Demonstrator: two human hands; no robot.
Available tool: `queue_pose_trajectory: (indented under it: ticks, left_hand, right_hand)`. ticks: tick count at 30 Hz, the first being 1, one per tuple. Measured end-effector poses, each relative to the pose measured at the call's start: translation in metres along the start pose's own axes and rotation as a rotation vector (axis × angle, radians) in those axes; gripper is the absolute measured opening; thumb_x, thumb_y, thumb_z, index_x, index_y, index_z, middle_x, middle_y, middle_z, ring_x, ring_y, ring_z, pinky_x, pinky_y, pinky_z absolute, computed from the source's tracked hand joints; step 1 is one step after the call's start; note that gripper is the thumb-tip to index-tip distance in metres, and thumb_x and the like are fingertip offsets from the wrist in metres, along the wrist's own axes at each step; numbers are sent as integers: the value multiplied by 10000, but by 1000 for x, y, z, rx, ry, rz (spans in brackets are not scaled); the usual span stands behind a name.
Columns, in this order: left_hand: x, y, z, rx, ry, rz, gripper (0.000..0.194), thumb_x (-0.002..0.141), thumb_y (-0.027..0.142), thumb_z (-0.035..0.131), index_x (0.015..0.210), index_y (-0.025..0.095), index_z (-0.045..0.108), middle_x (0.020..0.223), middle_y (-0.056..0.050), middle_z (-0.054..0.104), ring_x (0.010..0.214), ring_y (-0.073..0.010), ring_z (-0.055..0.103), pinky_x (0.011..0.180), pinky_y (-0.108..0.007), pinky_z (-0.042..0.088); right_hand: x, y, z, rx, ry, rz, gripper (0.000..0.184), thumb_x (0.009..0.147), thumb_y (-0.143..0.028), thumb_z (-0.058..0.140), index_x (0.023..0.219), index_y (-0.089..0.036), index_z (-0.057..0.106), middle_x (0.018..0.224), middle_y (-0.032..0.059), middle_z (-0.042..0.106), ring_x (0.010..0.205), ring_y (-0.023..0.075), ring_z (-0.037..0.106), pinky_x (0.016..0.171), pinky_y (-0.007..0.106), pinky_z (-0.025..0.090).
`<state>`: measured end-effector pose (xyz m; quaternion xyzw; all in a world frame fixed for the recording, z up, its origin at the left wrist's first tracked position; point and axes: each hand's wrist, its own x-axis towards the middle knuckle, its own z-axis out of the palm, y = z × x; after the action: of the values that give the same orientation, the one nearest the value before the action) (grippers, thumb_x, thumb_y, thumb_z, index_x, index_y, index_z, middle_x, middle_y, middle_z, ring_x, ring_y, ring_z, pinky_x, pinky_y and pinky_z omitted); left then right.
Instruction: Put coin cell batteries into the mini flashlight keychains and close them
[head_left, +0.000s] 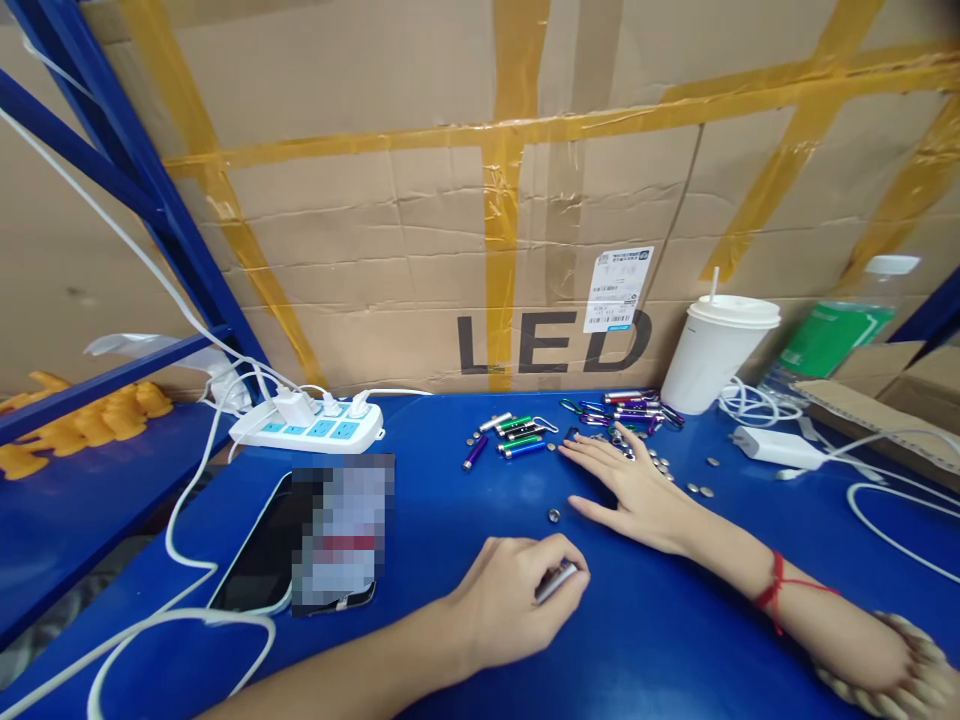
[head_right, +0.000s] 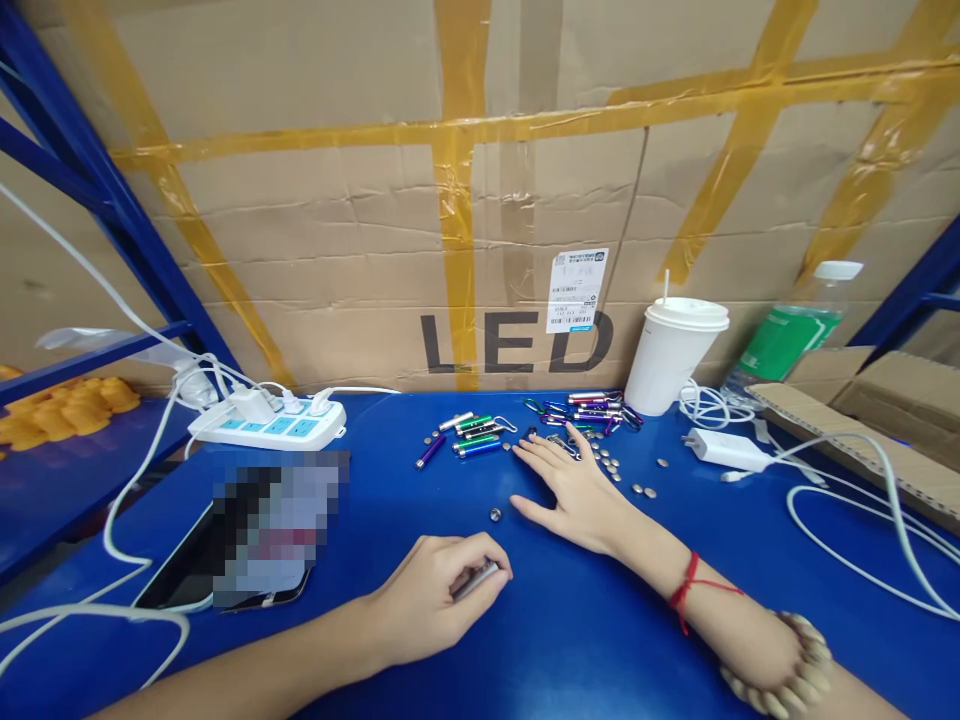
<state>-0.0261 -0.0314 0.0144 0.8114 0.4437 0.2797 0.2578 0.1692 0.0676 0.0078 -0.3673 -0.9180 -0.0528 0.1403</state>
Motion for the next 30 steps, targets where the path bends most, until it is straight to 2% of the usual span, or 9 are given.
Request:
queue_pose_trajectory:
  ticks: [5, 9, 12, 15, 20, 27, 30]
  left_hand:
    - [-1, 0, -1, 8, 6, -17, 128, 839, 227, 470, 827, 203, 596, 592, 46, 525, 511, -72, 440, 510, -173, 303]
    - [0, -1, 0, -61, 59, -106, 155, 886, 271, 430, 896, 212, 573, 626, 49, 569, 519, -74, 462, 538, -180, 332]
    - [2, -3, 0, -125, 114, -173, 157, 902, 307, 423, 969, 225, 540, 678, 50, 622, 574, -90, 510, 589, -192, 367]
    - [3, -6, 1, -165, 171, -214, 148, 895, 323, 448, 977, 226, 524, 784, 32, 666, 699, -115, 574, 674, -216, 402]
    - [4, -9, 0, -260, 198, -215, 140, 904, 316, 439, 965, 233, 532, 937, 11, 667, 907, -138, 606, 790, -239, 424]
    - [4, -8, 0, -296, 205, -245, 131, 887, 315, 461, 952, 224, 528, 942, 7, 669, 891, -143, 616, 782, -246, 437]
    - [4, -10, 1, -266, 172, -223, 142, 894, 302, 435, 972, 214, 516, 829, 14, 655, 786, -131, 612, 724, -236, 436]
  right_hand:
    - [-4, 11, 3, -112, 145, 20, 526, 895, -481, 372, 1216, -98, 537, 1202, 134, 578, 1181, 298, 470, 1058, 593, 32]
    - [-5, 9, -4, -106, 248, 1, 395, 925, -359, 377, 1213, -144, 541, 1182, 108, 593, 1131, 263, 515, 1047, 560, 126]
    - [-6, -5, -8, 67, 177, -187, 308, 944, -263, 383, 1203, -226, 546, 1182, 43, 598, 1117, 179, 524, 1036, 461, 232]
    - [-9, -18, -7, 160, 121, -318, 288, 952, -247, 380, 1147, -214, 589, 1140, 42, 622, 1094, 174, 534, 967, 407, 337]
    - [-11, -21, -5, 229, 111, -292, 246, 928, -246, 435, 1058, -215, 642, 1017, 26, 664, 993, 180, 564, 800, 338, 446]
    - [-10, -18, -5, 347, 108, -226, 135, 859, -208, 551, 939, -166, 652, 916, 50, 669, 879, 176, 592, 737, 310, 490]
    - [-10, -19, -7, 370, 164, -231, 116, 838, -201, 579, 918, -161, 652, 844, 51, 664, 825, 174, 596, 711, 304, 506]
